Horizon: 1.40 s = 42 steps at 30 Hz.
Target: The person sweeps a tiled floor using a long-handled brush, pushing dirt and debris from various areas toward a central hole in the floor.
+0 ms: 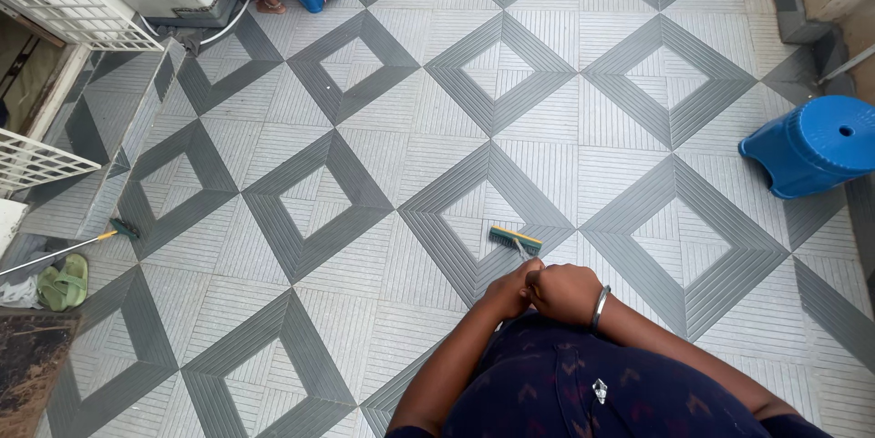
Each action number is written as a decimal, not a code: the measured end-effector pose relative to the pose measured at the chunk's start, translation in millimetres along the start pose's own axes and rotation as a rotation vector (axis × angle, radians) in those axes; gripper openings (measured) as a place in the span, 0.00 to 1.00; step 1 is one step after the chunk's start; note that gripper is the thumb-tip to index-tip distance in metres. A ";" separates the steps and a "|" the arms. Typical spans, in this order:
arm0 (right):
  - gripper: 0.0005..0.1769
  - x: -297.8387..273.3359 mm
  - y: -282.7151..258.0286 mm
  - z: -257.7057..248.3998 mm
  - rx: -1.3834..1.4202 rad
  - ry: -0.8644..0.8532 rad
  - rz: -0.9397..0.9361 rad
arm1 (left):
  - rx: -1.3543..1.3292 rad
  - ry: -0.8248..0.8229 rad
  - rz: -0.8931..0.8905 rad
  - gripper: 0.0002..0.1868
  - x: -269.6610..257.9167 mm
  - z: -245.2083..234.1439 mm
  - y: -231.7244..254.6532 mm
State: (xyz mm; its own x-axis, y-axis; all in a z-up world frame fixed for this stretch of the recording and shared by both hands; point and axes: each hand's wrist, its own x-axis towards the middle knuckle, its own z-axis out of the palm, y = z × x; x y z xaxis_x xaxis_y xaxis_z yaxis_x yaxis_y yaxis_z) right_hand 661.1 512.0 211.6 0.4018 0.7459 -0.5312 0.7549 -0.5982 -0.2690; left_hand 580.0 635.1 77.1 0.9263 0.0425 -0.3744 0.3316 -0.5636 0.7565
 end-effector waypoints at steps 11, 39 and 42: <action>0.18 112.6 153.0 7.2 0.154 0.107 -0.037 | 0.010 0.001 -0.055 0.49 107.0 4.2 1.3; 0.12 108.6 221.4 -40.6 0.211 0.057 0.091 | -0.284 -0.125 0.291 0.39 193.1 -48.2 94.2; 0.13 114.2 205.8 -74.8 0.232 0.052 0.072 | -0.306 -0.171 0.197 0.42 206.7 -70.0 90.3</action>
State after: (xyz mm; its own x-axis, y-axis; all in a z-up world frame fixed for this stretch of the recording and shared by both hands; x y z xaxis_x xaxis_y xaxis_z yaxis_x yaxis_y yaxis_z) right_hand 901.1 496.0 155.7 0.4814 0.7092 -0.5151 0.5861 -0.6974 -0.4124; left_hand 814.0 650.7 105.6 0.9428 -0.1943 -0.2708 0.2127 -0.2749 0.9377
